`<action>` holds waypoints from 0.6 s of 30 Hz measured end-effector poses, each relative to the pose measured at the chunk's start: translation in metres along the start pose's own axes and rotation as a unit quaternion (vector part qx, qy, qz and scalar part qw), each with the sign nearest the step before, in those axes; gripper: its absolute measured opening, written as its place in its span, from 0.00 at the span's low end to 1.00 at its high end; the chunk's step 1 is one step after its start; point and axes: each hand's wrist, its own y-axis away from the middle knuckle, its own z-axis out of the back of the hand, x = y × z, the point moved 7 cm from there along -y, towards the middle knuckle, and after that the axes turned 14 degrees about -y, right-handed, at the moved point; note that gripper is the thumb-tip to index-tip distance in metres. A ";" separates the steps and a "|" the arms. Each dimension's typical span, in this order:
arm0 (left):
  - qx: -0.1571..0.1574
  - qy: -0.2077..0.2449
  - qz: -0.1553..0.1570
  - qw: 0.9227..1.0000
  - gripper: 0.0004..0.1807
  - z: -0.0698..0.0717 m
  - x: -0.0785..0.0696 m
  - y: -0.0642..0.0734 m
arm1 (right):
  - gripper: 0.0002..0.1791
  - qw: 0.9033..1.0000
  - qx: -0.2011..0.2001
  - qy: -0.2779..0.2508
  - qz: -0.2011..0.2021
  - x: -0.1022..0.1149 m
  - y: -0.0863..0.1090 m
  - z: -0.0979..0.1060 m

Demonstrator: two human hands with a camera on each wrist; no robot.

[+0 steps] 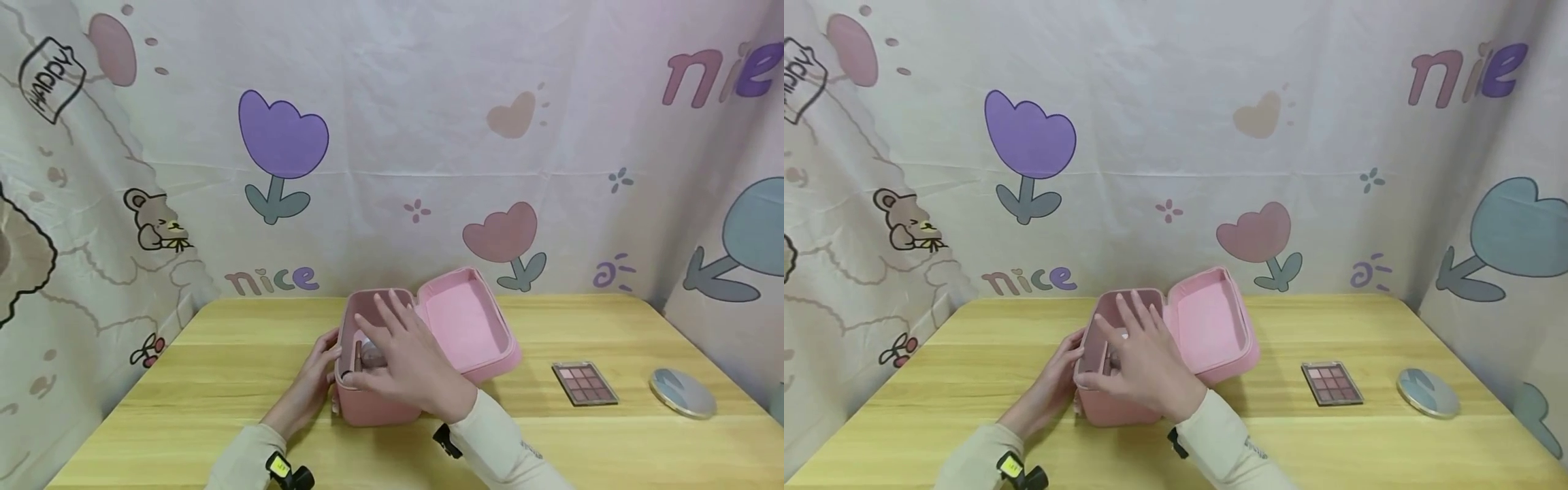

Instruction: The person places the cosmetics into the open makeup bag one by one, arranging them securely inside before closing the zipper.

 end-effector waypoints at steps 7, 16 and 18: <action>0.000 -0.006 -0.011 1.000 0.31 0.001 -0.002 -0.001 | 0.44 0.988 -0.005 0.142 0.061 0.003 0.016 0.005; -0.003 -0.002 -0.009 1.000 0.32 -0.001 0.001 0.001 | 0.48 0.972 -0.052 0.198 0.112 -0.003 0.033 0.020; -0.004 -0.001 -0.011 1.000 0.32 -0.001 0.001 0.002 | 0.48 0.971 -0.061 0.200 0.119 -0.004 0.035 0.026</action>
